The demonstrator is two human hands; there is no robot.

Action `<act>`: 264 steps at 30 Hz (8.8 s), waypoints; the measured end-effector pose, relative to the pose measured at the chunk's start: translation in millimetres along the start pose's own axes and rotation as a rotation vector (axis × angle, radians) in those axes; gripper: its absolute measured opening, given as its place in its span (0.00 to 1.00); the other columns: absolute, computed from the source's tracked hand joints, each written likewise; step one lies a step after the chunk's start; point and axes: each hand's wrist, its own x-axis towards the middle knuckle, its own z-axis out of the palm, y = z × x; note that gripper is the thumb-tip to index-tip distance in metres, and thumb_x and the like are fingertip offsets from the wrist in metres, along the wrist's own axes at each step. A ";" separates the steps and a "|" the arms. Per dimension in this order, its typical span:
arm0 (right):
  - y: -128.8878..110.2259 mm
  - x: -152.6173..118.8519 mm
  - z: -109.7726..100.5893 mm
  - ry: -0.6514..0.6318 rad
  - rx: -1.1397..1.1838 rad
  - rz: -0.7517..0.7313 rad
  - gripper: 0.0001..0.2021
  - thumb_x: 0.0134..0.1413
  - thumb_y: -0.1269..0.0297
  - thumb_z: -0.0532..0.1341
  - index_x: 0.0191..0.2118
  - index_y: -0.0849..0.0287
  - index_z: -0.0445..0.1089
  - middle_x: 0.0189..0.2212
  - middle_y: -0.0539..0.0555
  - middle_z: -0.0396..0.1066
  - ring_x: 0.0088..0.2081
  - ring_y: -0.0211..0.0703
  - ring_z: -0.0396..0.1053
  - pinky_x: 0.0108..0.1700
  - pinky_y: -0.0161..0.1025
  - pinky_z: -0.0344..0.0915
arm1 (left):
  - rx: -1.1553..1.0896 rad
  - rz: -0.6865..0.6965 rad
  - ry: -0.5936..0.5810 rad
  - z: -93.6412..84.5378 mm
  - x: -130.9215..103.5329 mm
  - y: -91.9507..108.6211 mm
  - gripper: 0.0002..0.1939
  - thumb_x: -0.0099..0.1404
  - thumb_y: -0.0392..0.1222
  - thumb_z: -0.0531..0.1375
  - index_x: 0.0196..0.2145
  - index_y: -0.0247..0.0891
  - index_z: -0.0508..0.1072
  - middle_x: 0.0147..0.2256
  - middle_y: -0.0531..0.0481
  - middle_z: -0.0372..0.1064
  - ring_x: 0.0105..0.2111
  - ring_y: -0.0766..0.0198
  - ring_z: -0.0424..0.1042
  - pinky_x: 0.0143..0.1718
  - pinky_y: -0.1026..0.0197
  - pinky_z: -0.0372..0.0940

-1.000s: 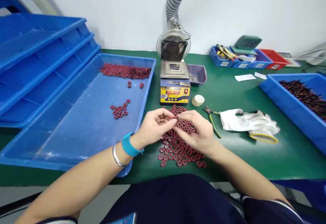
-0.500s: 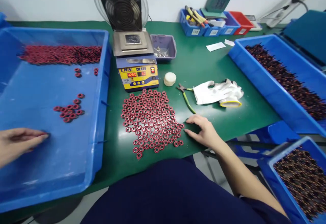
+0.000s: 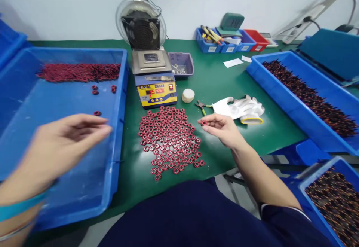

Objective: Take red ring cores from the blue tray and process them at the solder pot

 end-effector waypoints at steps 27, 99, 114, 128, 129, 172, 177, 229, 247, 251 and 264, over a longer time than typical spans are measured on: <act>-96.0 122.8 164.5 -0.545 -0.016 -0.143 0.14 0.43 0.56 0.72 0.32 0.59 0.73 0.26 0.52 0.75 0.28 0.36 0.73 0.34 0.37 0.73 | -0.715 0.151 0.095 71.8 23.5 12.4 0.41 0.56 0.61 0.64 0.61 0.36 0.61 0.59 0.34 0.64 0.53 0.51 0.70 0.49 0.52 0.68; -87.8 88.1 140.9 -0.602 0.132 0.073 0.16 0.38 0.58 0.74 0.30 0.63 0.73 0.24 0.49 0.75 0.23 0.29 0.70 0.28 0.29 0.67 | -0.719 0.369 0.493 46.1 10.1 20.4 0.19 0.69 0.54 0.54 0.27 0.37 0.69 0.24 0.52 0.64 0.25 0.67 0.65 0.27 0.63 0.63; -83.1 85.0 144.5 -0.626 0.087 0.115 0.17 0.36 0.55 0.74 0.27 0.63 0.73 0.21 0.49 0.74 0.20 0.28 0.69 0.24 0.27 0.63 | -0.581 0.353 0.404 43.2 10.0 24.9 0.12 0.66 0.45 0.59 0.27 0.37 0.69 0.26 0.52 0.68 0.27 0.67 0.67 0.31 0.63 0.64; -93.4 106.8 128.4 -0.506 -0.050 -0.024 0.17 0.37 0.52 0.73 0.27 0.61 0.74 0.23 0.51 0.75 0.22 0.31 0.69 0.27 0.31 0.68 | -0.665 0.169 0.208 55.0 14.4 21.7 0.08 0.60 0.43 0.59 0.32 0.35 0.72 0.26 0.51 0.71 0.25 0.68 0.68 0.28 0.65 0.64; -98.4 116.5 125.1 -0.468 -0.116 -0.091 0.16 0.39 0.53 0.72 0.27 0.62 0.74 0.22 0.51 0.74 0.22 0.31 0.69 0.28 0.32 0.68 | -0.611 0.180 0.162 57.0 14.2 21.2 0.08 0.60 0.43 0.59 0.32 0.35 0.72 0.26 0.52 0.70 0.25 0.67 0.68 0.28 0.65 0.64; -113.2 285.7 138.6 -0.063 -1.415 -0.434 0.20 0.43 0.69 0.69 0.44 0.74 0.72 0.40 0.67 0.74 0.46 0.56 0.73 0.50 0.49 0.70 | -0.182 0.368 -0.252 69.0 15.3 14.0 0.08 0.61 0.42 0.59 0.36 0.36 0.70 0.27 0.52 0.70 0.25 0.68 0.67 0.28 0.64 0.65; -128.8 272.7 138.7 -0.068 -1.420 -0.379 0.15 0.46 0.69 0.66 0.41 0.74 0.73 0.37 0.64 0.74 0.46 0.55 0.73 0.50 0.48 0.70 | -0.177 0.342 -0.278 67.9 15.5 15.1 0.08 0.61 0.42 0.58 0.36 0.35 0.70 0.28 0.52 0.70 0.26 0.68 0.66 0.29 0.64 0.65; 39.9 -68.6 -34.6 0.550 -0.652 0.013 0.20 0.37 0.42 0.64 0.33 0.51 0.71 0.30 0.59 0.77 0.31 0.58 0.76 0.37 0.54 0.73 | 0.006 -0.633 0.044 -40.7 9.4 -102.6 0.50 0.35 0.43 0.76 0.54 0.33 0.60 0.18 0.57 0.68 0.21 0.59 0.73 0.23 0.61 0.68; 50.0 -81.5 -30.6 0.414 -1.010 -0.524 0.13 0.58 0.52 0.58 0.33 0.57 0.70 0.20 0.49 0.72 0.18 0.41 0.70 0.23 0.37 0.67 | -0.164 -0.401 0.322 15.2 165.0 -60.3 0.43 0.48 0.36 0.73 0.57 0.31 0.57 0.35 0.47 0.74 0.32 0.66 0.76 0.37 0.65 0.71; 58.2 -88.9 -33.4 0.467 -0.994 -0.462 0.10 0.58 0.56 0.59 0.33 0.56 0.71 0.24 0.51 0.73 0.22 0.42 0.72 0.28 0.37 0.69 | -0.116 -0.419 0.238 -3.8 132.0 -57.8 0.34 0.47 0.37 0.73 0.50 0.33 0.65 0.27 0.51 0.73 0.26 0.64 0.74 0.30 0.64 0.71; 47.5 -80.0 -30.5 0.075 -0.830 -0.452 0.09 0.50 0.65 0.62 0.39 0.58 0.71 0.27 0.51 0.73 0.28 0.40 0.72 0.36 0.40 0.69 | 0.081 -0.542 0.160 33.4 120.3 -30.7 0.26 0.57 0.45 0.69 0.46 0.29 0.65 0.24 0.61 0.65 0.24 0.78 0.67 0.30 0.70 0.68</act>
